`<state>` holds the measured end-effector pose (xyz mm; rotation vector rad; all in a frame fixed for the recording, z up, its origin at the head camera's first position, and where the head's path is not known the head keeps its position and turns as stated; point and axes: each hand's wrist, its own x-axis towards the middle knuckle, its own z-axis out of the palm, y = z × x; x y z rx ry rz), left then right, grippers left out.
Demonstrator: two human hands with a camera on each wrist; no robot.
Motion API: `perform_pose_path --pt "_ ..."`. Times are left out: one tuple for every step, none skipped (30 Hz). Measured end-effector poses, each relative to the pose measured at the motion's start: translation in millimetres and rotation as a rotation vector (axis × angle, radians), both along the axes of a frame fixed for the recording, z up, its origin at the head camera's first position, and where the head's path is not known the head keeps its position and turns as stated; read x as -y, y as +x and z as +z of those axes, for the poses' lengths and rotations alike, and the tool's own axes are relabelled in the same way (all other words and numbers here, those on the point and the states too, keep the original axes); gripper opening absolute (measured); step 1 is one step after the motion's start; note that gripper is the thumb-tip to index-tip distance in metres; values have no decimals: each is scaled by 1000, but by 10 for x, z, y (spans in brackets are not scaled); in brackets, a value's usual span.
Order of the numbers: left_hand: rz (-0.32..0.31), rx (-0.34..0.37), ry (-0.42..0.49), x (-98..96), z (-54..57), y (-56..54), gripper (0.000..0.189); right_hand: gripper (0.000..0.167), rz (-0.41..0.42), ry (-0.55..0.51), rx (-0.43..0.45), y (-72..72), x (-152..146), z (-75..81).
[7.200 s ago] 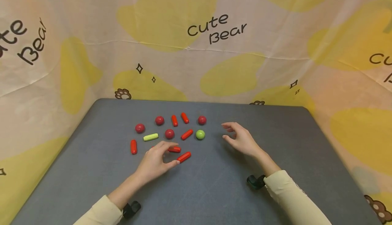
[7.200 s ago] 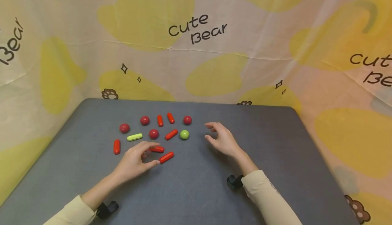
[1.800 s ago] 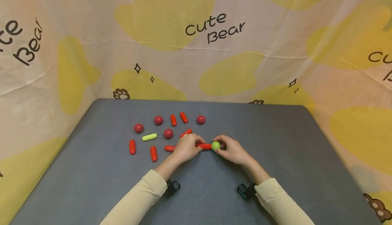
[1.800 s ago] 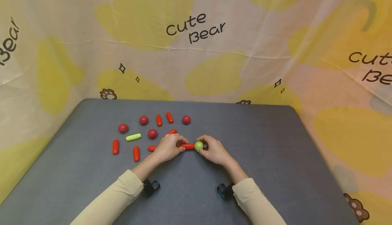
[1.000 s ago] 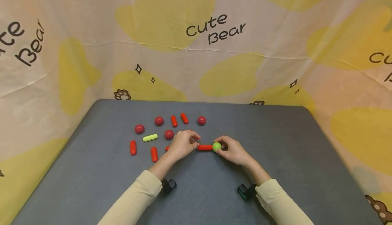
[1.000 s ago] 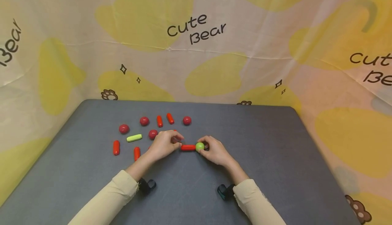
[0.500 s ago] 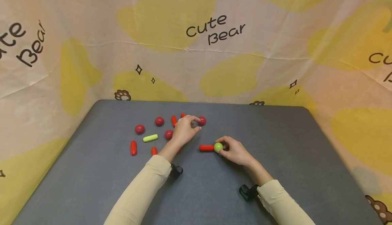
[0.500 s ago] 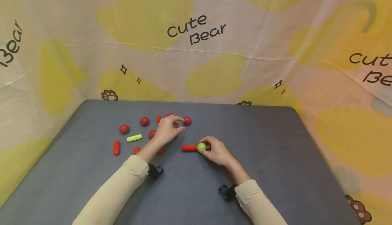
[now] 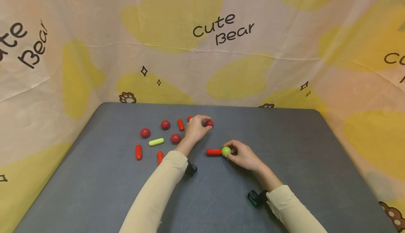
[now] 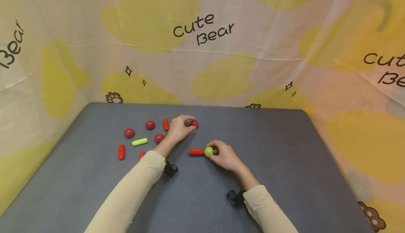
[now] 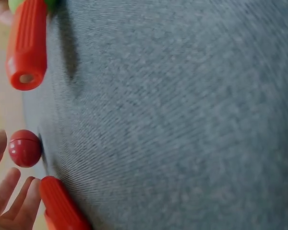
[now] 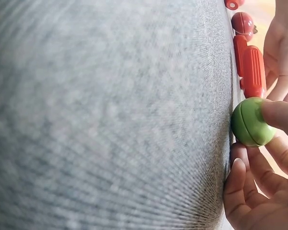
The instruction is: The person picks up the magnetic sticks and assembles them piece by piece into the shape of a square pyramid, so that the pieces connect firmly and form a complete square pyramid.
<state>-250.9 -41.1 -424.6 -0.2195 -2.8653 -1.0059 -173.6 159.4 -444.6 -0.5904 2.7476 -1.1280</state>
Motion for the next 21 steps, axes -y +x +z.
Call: perform_pose_path --pt "-4 1 -1 -5 -9 -6 34 27 -1 0 0 0 -1 3" --pt "-8 3 1 -9 -15 -9 35 27 0 1 -2 -1 -2 5" --pt "-12 3 3 -13 -21 -12 35 27 0 1 0 -1 -1 6" --pt "-15 3 6 -16 -25 -12 35 27 -1 3 -1 -1 0 7" --pt "-20 4 11 -20 -29 -13 35 27 -1 5 -2 -1 2 8" --pt "-23 4 15 -23 -30 -11 33 27 -1 5 -2 -1 3 7" --pt "-25 9 21 -28 -31 -11 32 27 -1 7 -3 -1 4 6" --pt "-24 12 26 -31 -31 -9 31 27 -2 7 -2 0 5 4" --pt "-25 11 28 -34 -35 -10 29 27 -2 8 -2 0 7 2" --pt "-27 11 29 -37 -37 -12 27 27 -2 8 -4 0 7 1" --pt "-29 9 28 -40 -39 -15 26 27 -3 8 -3 -1 8 0" --pt "-31 8 24 -44 -42 -18 25 27 -3 6 -3 -1 8 -3" --pt "-34 5 16 -47 -46 -23 25 27 -4 4 -3 0 8 -4" --pt "-37 1 6 -51 -51 -28 24 27 -5 3 -2 0 9 -3" --pt "-41 1 -5 -54 -57 -34 24 27 -6 0 0 1 10 -2" --pt "-44 3 -13 -58 -63 -39 23 27 -7 -1 1 1 12 -2" --pt "-46 5 -19 -61 -67 -42 23 28 -9 -5 3 2 13 -1" --pt "-49 8 -21 -64 -69 -46 22 28 -11 -5 4 4 14 -1" --pt "-52 8 -24 -66 -71 -46 22 28 -13 -3 5 5 15 -1" --pt "-55 14 -23 -67 -70 -48 21 27 -14 -2 6 5 15 -2" --pt "-59 20 -23 -68 -65 -48 21 27 -14 -1 5 5 14 -4"
